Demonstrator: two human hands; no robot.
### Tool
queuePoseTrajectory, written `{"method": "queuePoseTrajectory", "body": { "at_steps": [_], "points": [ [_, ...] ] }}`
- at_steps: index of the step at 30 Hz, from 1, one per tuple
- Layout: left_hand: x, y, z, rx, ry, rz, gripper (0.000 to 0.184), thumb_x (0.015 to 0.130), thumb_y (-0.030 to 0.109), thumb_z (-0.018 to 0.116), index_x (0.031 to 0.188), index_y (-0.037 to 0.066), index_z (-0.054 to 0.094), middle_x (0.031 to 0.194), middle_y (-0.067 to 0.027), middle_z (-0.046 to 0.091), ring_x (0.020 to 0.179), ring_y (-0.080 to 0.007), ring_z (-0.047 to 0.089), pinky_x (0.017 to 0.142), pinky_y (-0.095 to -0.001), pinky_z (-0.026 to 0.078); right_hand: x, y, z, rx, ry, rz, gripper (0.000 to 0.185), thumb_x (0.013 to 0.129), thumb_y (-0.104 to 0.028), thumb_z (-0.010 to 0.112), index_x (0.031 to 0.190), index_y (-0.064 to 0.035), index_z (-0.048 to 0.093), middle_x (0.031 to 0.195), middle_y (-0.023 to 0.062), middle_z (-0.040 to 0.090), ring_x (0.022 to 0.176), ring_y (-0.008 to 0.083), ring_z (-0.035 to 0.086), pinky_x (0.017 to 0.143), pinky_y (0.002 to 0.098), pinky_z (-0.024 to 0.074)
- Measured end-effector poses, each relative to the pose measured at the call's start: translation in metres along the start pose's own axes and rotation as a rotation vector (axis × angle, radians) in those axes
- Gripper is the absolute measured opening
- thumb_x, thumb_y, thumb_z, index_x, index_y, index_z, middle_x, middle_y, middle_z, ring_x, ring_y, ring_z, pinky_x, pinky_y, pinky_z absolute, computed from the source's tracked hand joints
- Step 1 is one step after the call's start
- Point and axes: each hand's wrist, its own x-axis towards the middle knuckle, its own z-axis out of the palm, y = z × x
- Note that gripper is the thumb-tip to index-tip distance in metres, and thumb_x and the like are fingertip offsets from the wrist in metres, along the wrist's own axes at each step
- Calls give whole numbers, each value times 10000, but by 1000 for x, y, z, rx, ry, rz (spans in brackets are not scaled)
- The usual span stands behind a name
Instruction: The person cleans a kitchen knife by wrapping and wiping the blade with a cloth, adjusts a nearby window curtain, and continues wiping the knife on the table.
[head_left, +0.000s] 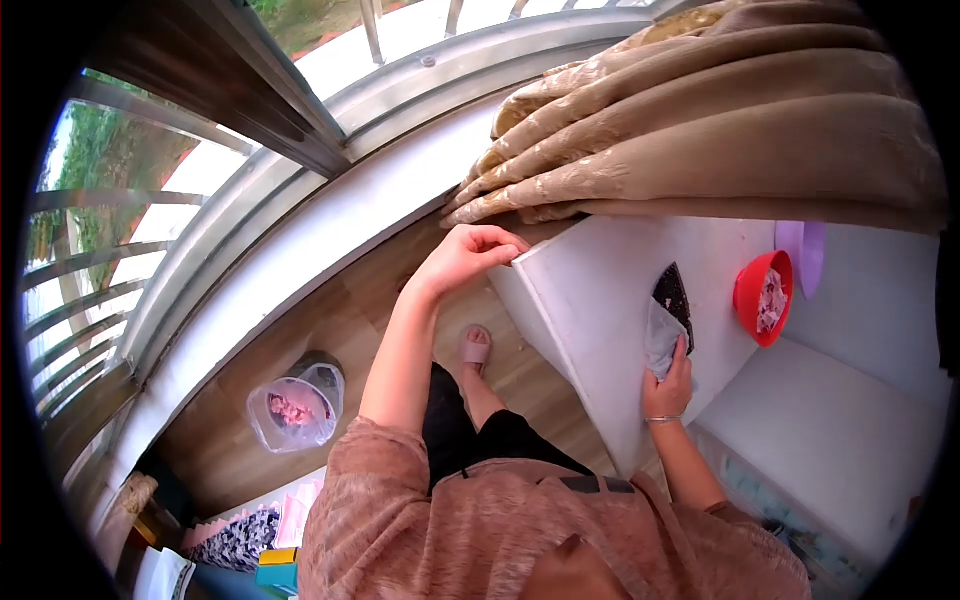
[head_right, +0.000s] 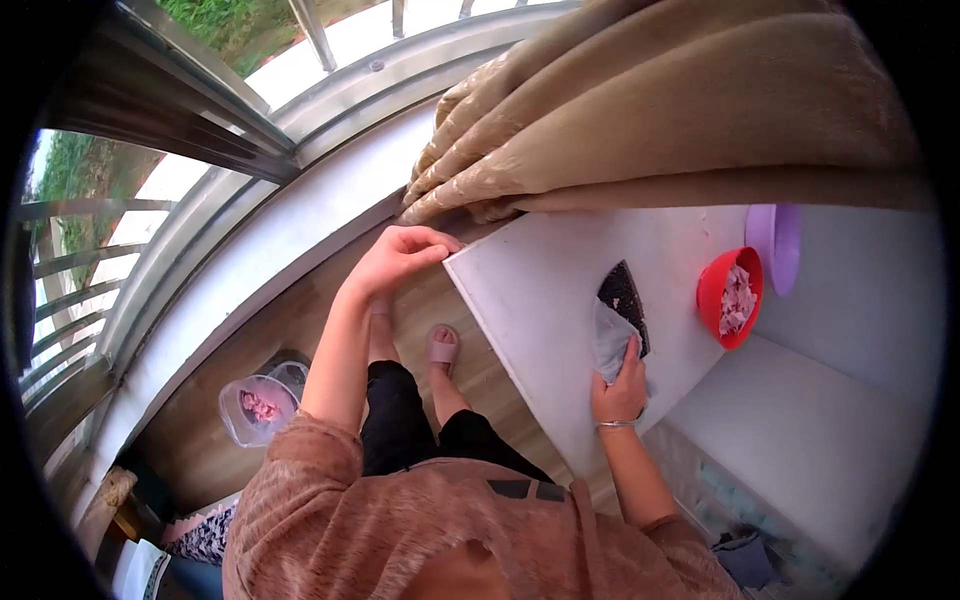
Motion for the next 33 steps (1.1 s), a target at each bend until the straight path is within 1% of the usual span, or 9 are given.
{"method": "queuePoseTrajectory", "body": {
  "at_steps": [4,8,12,18,20,22,25,27,33],
  "points": [
    [11,-4,-7,-109,-129,27,120,804,96,594,881,12,630,850,-28,629,780,-84,558,733,-234,457,-1,2,1,-35,-22,22,693,683,-179,591,1314,-103,316,863,156,502,741,353,525,614,418,435],
    [26,-11,-14,-128,-251,-23,134,780,126,641,841,11,608,783,7,591,711,-62,525,605,-207,444,-1,3,4,-42,-2,-7,674,689,-148,567,1314,-96,319,915,155,512,770,343,531,639,399,441],
    [34,-18,-14,-31,-336,74,157,826,192,593,869,45,556,778,53,513,695,-43,446,613,-182,376,1,-2,2,-37,-8,4,669,682,-137,558,1309,-89,329,920,151,510,761,336,528,642,388,441],
    [18,-32,-13,-299,-281,85,142,868,193,531,808,73,485,744,50,465,659,-37,402,570,-190,351,2,-4,2,-63,-1,-16,672,678,-129,550,1310,-82,327,886,143,496,747,333,521,636,380,435],
    [9,-25,-9,-462,-92,194,120,874,149,509,797,67,468,751,21,482,652,-49,428,552,-193,368,1,-5,1,-53,-3,-19,670,682,-129,546,1313,-81,324,870,145,487,744,336,516,638,383,431],
    [6,-29,-11,-447,-74,172,87,862,114,525,816,51,487,797,-5,508,666,-60,461,555,-196,393,2,-4,2,-50,2,-27,668,682,-128,543,1312,-79,326,878,148,490,752,339,516,645,383,432],
    [-1,-24,-6,-326,-4,125,61,834,100,561,831,39,552,800,-6,539,685,-64,488,577,-208,415,1,-2,5,-40,23,-38,661,683,-125,542,1307,-74,332,900,155,499,773,344,519,663,381,435],
    [-8,-16,0,34,35,341,95,799,3,567,883,18,608,860,-27,544,711,-89,499,613,-210,427,-1,1,5,-40,38,-37,655,684,-124,543,1304,-71,336,916,159,505,787,345,521,675,378,436],
    [-16,-10,10,294,149,503,118,767,-39,580,869,14,610,856,-25,526,747,-90,494,657,-209,423,1,-3,4,-23,38,-48,635,698,-130,550,1295,-64,345,961,166,518,830,344,524,703,377,435]
  ]
}}
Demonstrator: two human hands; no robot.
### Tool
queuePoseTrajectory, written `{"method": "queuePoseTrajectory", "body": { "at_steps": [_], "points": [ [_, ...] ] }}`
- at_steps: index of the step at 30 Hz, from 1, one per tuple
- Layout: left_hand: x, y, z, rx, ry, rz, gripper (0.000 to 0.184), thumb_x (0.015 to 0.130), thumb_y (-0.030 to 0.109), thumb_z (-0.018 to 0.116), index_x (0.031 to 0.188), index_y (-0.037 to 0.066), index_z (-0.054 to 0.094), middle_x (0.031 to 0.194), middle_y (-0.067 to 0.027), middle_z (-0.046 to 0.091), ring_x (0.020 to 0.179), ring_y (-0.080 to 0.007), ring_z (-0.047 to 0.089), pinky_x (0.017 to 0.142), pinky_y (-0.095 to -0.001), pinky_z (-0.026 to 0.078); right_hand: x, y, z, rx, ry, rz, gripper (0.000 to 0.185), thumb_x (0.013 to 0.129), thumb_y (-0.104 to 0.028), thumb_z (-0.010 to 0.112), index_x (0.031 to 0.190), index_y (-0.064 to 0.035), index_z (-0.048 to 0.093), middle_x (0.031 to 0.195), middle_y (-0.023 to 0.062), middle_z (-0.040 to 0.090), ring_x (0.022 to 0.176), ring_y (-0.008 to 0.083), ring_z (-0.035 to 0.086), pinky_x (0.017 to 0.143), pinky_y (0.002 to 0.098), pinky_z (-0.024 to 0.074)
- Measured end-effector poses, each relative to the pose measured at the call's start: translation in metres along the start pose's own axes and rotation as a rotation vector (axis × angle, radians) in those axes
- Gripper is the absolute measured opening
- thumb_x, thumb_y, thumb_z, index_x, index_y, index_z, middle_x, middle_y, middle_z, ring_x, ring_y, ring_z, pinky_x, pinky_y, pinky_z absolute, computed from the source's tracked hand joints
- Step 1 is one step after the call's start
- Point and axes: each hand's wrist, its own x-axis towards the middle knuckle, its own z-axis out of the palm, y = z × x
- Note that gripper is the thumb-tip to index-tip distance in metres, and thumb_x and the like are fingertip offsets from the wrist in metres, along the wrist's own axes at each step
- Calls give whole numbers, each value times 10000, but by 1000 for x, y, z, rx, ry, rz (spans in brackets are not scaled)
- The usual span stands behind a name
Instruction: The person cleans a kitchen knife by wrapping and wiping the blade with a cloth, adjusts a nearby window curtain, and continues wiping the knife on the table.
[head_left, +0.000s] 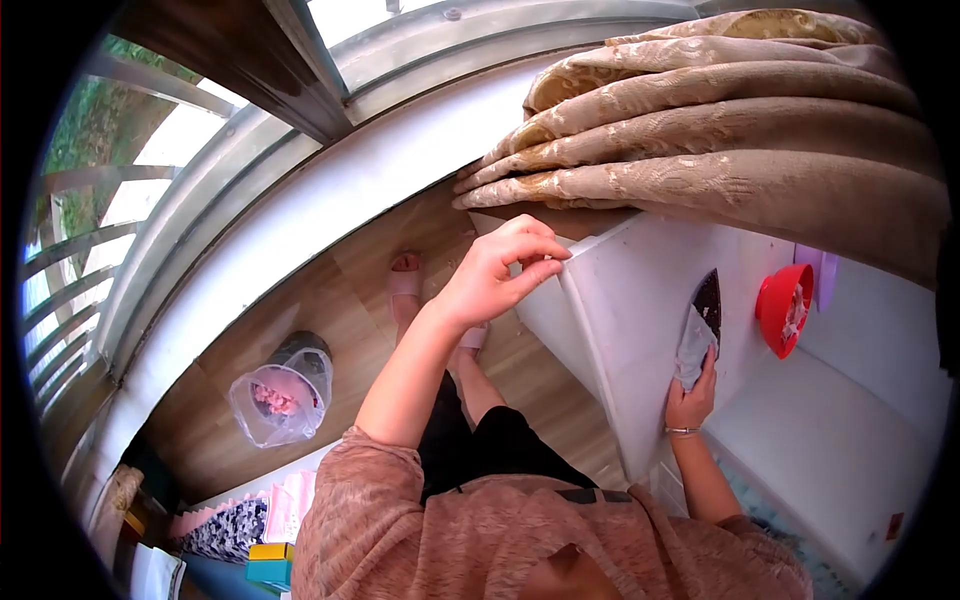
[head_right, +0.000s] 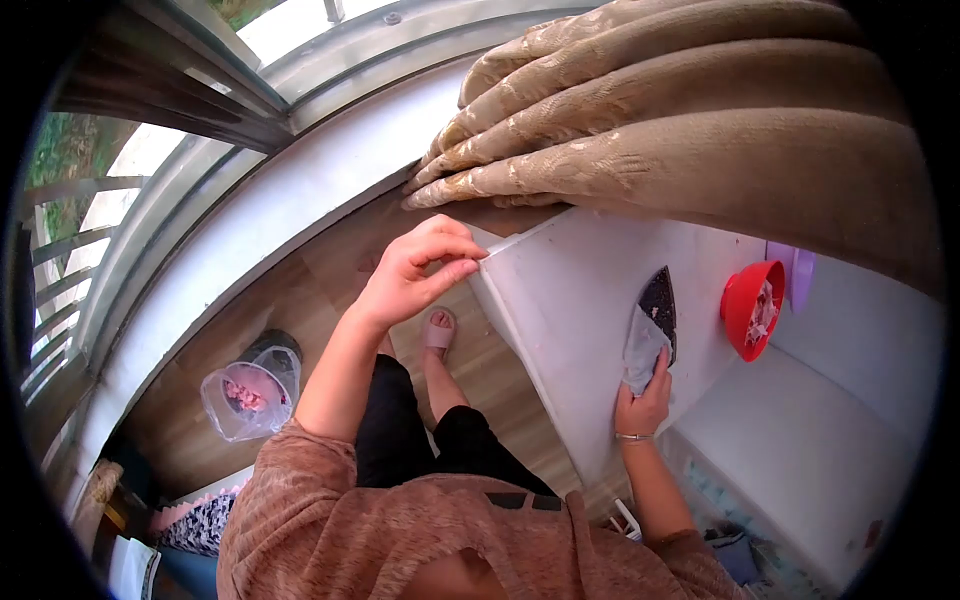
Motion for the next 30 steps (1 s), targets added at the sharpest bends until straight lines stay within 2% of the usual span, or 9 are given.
{"method": "queuePoseTrajectory", "body": {
  "at_steps": [3,9,10,11,14,17,21,26,30],
  "points": [
    [-6,1,14,-218,98,-153,68,778,-24,586,838,8,578,856,-23,525,757,-79,490,659,-208,423,-2,3,1,-6,-4,27,646,687,-130,557,1294,-64,345,947,164,521,831,344,526,703,384,435],
    [-26,10,41,-288,466,-377,57,788,-1,595,808,13,543,814,3,553,690,-71,495,620,-202,433,-3,7,0,9,18,62,655,662,-140,575,1282,-87,369,889,149,525,779,340,530,667,395,442],
    [-30,10,47,-168,484,-307,63,776,-24,588,799,10,540,788,-13,559,678,-83,511,594,-219,439,-3,11,-1,23,-17,45,658,658,-138,576,1282,-95,371,883,146,527,771,339,530,656,397,442],
    [-35,15,54,-170,464,-301,63,776,-24,588,799,10,540,788,-13,559,678,-83,511,594,-219,439,-4,15,-4,35,-50,30,661,654,-136,577,1282,-103,372,876,143,529,763,339,529,646,400,442],
    [-48,35,71,450,327,108,187,667,-120,547,797,15,553,800,-94,556,733,-236,547,645,-297,449,0,24,-17,70,-10,-146,669,587,-114,581,1241,-109,441,774,115,483,682,306,503,594,395,423],
    [-62,64,90,661,169,346,343,627,-59,542,959,20,577,1019,-118,570,968,-307,526,861,-396,415,15,17,-35,91,12,-341,679,511,-96,575,1187,-130,514,697,81,417,635,261,464,572,370,373],
    [-80,94,130,924,-181,298,501,681,72,584,1174,58,495,1260,-84,443,1215,-306,349,1007,-425,260,30,-6,-51,126,-19,-573,675,484,-80,572,1153,-169,550,714,63,429,694,231,473,636,358,341],
    [-91,81,146,1158,-103,76,576,690,137,603,1232,63,424,1278,-101,412,1187,-304,365,991,-425,260,55,-39,-48,206,-45,-790,652,493,-57,580,1133,-181,560,705,39,431,682,215,470,625,338,328],
    [-81,84,141,1215,82,60,512,709,76,524,1215,69,447,1288,-109,400,1179,-288,375,986,-416,258,71,-59,-35,229,-66,-844,639,527,-59,597,1148,-199,543,687,32,431,647,207,469,602,333,335]
  ]
}}
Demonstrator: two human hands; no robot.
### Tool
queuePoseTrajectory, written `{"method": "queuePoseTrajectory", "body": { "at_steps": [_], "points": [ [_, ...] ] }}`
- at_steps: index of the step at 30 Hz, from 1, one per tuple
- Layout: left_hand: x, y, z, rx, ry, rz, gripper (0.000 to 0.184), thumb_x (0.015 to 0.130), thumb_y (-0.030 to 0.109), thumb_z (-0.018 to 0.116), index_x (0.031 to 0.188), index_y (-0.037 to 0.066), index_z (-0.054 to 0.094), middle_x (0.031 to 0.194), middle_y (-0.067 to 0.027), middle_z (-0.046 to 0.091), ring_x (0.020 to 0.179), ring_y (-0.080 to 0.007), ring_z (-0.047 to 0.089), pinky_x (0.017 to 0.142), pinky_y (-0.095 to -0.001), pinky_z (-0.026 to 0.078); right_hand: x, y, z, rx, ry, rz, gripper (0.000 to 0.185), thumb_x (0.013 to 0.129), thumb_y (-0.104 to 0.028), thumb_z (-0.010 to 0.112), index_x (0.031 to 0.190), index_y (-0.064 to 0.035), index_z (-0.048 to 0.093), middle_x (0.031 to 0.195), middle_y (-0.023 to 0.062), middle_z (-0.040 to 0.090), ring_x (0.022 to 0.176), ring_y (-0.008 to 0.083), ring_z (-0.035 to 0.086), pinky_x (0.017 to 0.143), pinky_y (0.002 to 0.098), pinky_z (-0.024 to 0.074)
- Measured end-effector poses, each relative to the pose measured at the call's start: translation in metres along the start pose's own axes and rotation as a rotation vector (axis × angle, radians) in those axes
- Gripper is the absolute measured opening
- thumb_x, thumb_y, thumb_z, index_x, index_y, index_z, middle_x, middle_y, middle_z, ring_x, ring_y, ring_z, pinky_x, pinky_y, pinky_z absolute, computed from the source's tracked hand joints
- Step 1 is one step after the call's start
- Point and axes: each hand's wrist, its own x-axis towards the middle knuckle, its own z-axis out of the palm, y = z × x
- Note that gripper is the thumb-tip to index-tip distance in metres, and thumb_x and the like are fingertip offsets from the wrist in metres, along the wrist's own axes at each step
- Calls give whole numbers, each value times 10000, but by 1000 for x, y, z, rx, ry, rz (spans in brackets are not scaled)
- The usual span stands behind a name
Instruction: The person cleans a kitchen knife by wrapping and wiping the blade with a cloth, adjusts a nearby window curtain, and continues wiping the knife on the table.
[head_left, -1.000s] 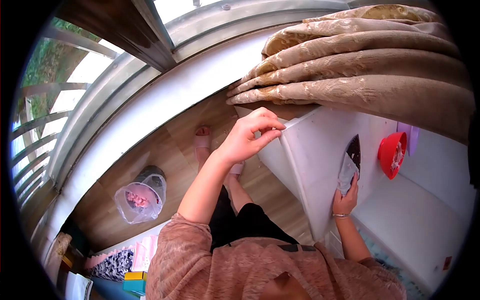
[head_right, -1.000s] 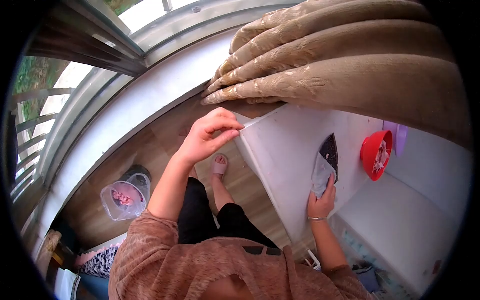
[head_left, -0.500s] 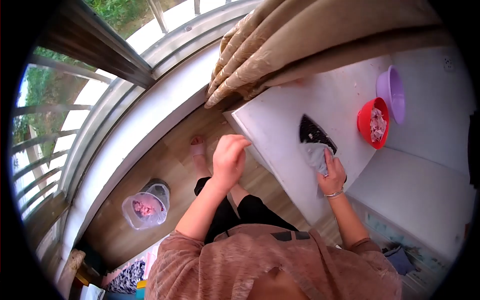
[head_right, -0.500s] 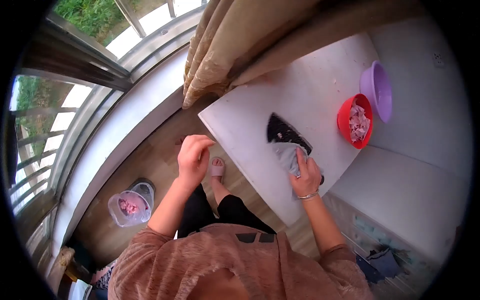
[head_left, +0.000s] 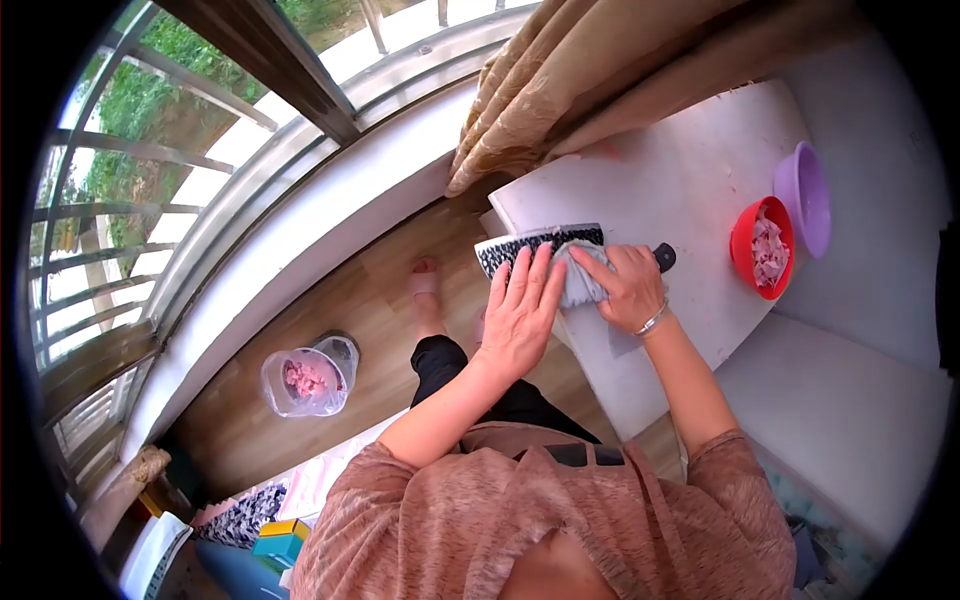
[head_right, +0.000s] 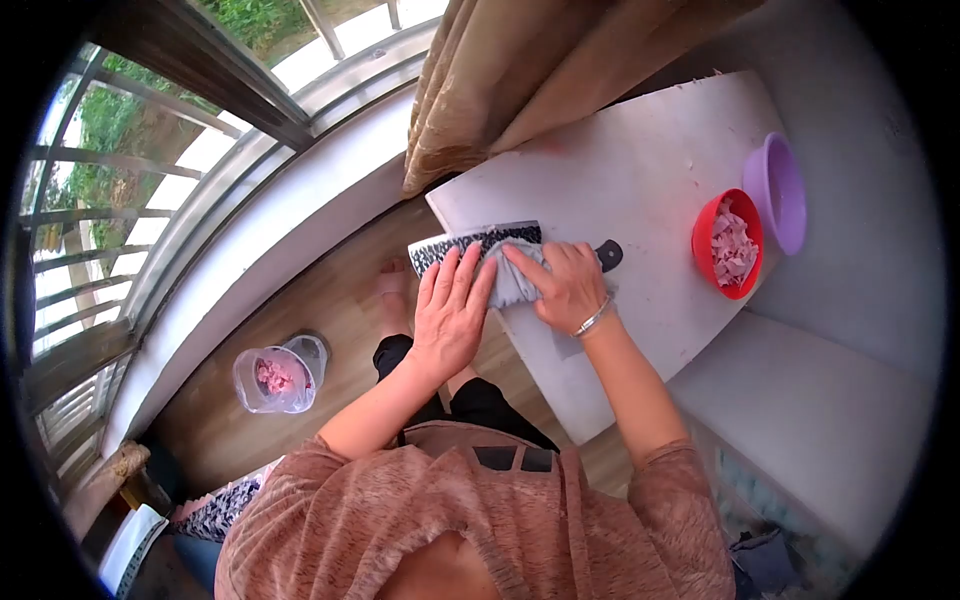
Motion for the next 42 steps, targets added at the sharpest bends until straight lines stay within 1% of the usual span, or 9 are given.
{"method": "queuePoseTrajectory", "body": {
  "at_steps": [18,21,25,26,30,32,37,40,42],
  "points": [
    [16,-45,-20,138,-22,23,433,728,67,488,1157,3,477,1214,-135,472,1125,-307,439,969,-405,314,56,-9,3,-28,-26,58,583,541,-131,678,1103,-231,559,661,25,491,626,210,530,587,339,373],
    [2,-51,-39,-86,287,-145,365,669,-80,531,1027,-13,545,1039,-135,547,918,-287,540,810,-344,448,55,-22,-25,-81,-100,155,604,554,-183,710,1130,-224,535,694,44,504,649,223,534,599,354,373],
    [-25,-44,-3,-975,-30,-752,383,766,45,616,1123,-2,484,1045,-87,544,930,-168,526,723,-263,464,51,-44,-50,-123,-152,278,629,548,-225,736,1141,-198,529,719,65,505,663,234,533,602,360,370],
    [-26,-37,8,-1286,-12,-855,440,747,120,658,1135,8,483,1169,-80,478,996,-159,498,791,-286,445,50,-48,-56,-126,-148,273,629,548,-225,736,1141,-198,529,719,65,505,663,234,533,602,360,370],
    [-15,-35,24,-1456,121,-679,392,781,93,624,1143,24,491,1132,-66,492,992,-135,491,819,-260,418,47,-58,-71,-119,-89,183,663,541,-187,743,1164,-204,517,689,57,476,624,235,506,584,358,370],
    [-4,-31,4,-1693,203,-759,234,820,87,587,1040,34,529,936,-13,552,876,-91,511,775,-225,410,42,-57,-76,-120,-75,160,654,548,-181,740,1163,-200,518,691,57,478,632,233,506,587,355,368],
    [-11,-57,-2,-1434,293,-625,85,850,119,565,900,58,532,770,53,535,674,-11,464,604,-160,372,20,-33,-77,-305,-146,199,542,584,-142,678,1110,-172,550,694,63,493,640,221,521,590,356,355],
    [-12,-65,1,-1053,193,-604,124,798,55,581,910,44,529,855,-17,552,735,-93,510,655,-231,416,3,-20,-61,-219,-150,132,517,591,-105,644,1097,-178,562,686,61,493,630,219,519,586,352,353],
    [-5,-50,-3,-272,348,-336,217,736,-3,585,949,35,557,985,-113,542,913,-223,523,784,-324,429,-1,-13,-46,-205,-112,102,512,591,-85,625,1091,-181,568,683,56,492,631,217,518,582,350,353]
  ]
}}
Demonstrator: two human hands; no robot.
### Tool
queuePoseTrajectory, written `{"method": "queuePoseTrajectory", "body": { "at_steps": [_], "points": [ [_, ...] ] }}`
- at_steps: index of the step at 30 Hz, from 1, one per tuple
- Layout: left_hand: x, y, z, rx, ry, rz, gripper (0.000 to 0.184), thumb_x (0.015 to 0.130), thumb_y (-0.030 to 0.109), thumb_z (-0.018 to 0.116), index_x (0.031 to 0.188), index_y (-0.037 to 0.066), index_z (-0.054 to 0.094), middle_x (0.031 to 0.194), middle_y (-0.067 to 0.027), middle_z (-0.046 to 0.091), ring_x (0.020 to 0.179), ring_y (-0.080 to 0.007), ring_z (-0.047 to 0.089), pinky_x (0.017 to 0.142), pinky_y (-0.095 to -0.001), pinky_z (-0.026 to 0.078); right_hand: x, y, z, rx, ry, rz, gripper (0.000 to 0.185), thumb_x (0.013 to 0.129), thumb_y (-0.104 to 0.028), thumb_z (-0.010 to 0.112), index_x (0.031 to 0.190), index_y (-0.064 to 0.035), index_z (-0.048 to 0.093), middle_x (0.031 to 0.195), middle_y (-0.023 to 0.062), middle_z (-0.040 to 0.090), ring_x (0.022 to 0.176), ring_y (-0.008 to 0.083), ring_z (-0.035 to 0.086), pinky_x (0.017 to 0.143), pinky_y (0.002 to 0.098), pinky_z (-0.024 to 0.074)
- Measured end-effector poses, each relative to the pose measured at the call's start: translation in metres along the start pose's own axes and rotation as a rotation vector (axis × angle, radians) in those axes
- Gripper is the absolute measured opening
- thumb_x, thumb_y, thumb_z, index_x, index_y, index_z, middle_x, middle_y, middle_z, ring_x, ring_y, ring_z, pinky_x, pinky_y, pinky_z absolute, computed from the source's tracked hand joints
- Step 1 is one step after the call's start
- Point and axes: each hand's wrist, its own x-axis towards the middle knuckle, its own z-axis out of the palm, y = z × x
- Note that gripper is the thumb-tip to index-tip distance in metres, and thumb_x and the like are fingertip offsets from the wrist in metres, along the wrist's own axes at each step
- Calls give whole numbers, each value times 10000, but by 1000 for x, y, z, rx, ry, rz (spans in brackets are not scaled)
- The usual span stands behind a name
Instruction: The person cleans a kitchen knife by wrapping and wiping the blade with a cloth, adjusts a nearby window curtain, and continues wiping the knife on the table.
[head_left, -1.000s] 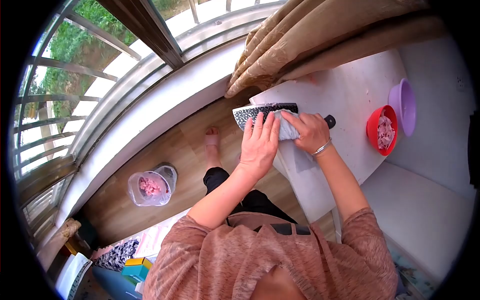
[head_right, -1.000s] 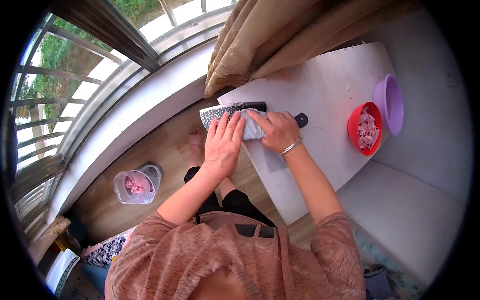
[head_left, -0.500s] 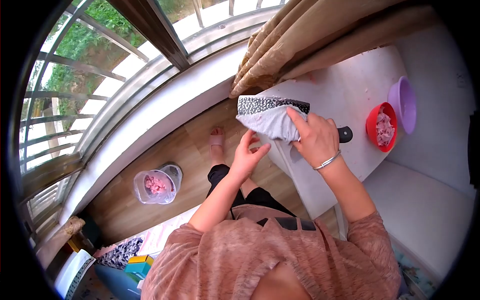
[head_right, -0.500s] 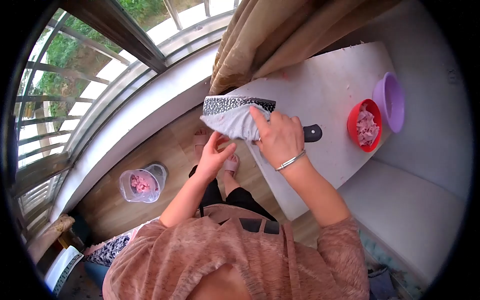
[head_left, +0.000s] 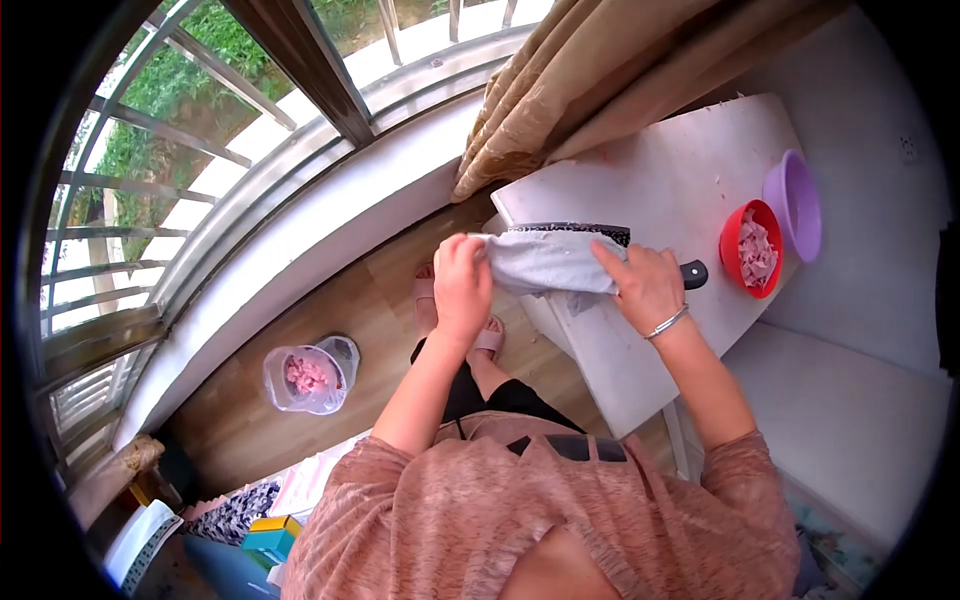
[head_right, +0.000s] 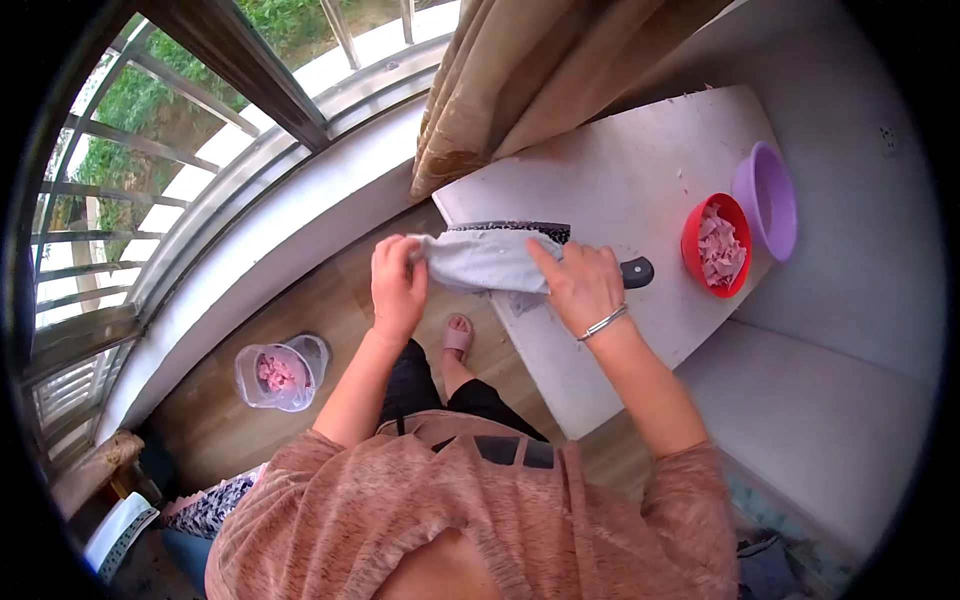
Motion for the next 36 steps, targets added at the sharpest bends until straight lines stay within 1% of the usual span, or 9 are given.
{"method": "queuePoseTrajectory", "body": {
  "at_steps": [1,4,7,8,12,15,20,31,36],
  "points": [
    [0,14,-3,-60,12,189,375,688,1,586,1059,36,547,1153,-179,463,1086,-335,430,895,-417,373,-1,3,5,14,40,-24,509,591,-66,607,1085,-185,574,680,51,490,632,215,517,579,347,353],
    [-1,38,-11,39,-268,338,471,685,52,593,1147,50,504,1232,-144,441,1134,-330,407,959,-422,317,7,5,12,59,73,-72,516,590,-42,578,1087,-180,575,673,43,485,632,213,515,578,343,350],
    [0,20,11,212,-291,337,527,630,36,596,1149,47,504,1234,-140,441,1147,-323,401,970,-408,315,12,12,36,78,124,-92,534,580,-19,559,1092,-172,572,671,40,479,633,212,514,582,345,349],
    [2,13,17,217,-324,279,480,672,29,514,1150,-5,487,1240,-165,425,1138,-347,403,961,-413,321,14,13,44,80,125,-89,534,580,-19,559,1092,-172,572,671,40,479,633,212,514,582,345,349],
    [12,17,22,366,-192,289,458,677,13,495,1128,-65,475,1187,-191,442,1077,-346,435,937,-408,345,26,11,65,144,125,-29,551,575,-4,541,1102,-161,567,660,42,477,627,214,514,589,349,352],
    [22,8,28,293,-136,231,459,667,10,497,1119,-70,478,1133,-187,460,1063,-346,440,936,-413,344,44,9,65,169,143,-2,540,580,-12,533,1095,-169,577,628,45,485,595,226,519,574,359,361],
    [25,10,25,432,-72,301,415,661,9,501,1073,-43,520,1040,-143,517,991,-294,488,841,-358,398,50,8,64,166,119,4,477,615,-51,521,1059,-203,607,604,53,514,556,240,532,549,375,381],
    [35,-3,23,517,-90,399,379,705,66,495,1068,-44,510,1032,-150,517,1013,-288,481,872,-382,383,53,0,63,181,15,115,501,613,-54,530,1084,-213,590,638,62,539,606,244,552,577,382,414],
    [46,-10,27,429,-67,371,390,672,23,504,1053,-54,523,1030,-168,527,991,-298,499,869,-366,397,64,-1,68,119,198,73,512,583,-53,558,1066,-214,612,576,44,484,517,250,499,516,358,397]
  ]
}}
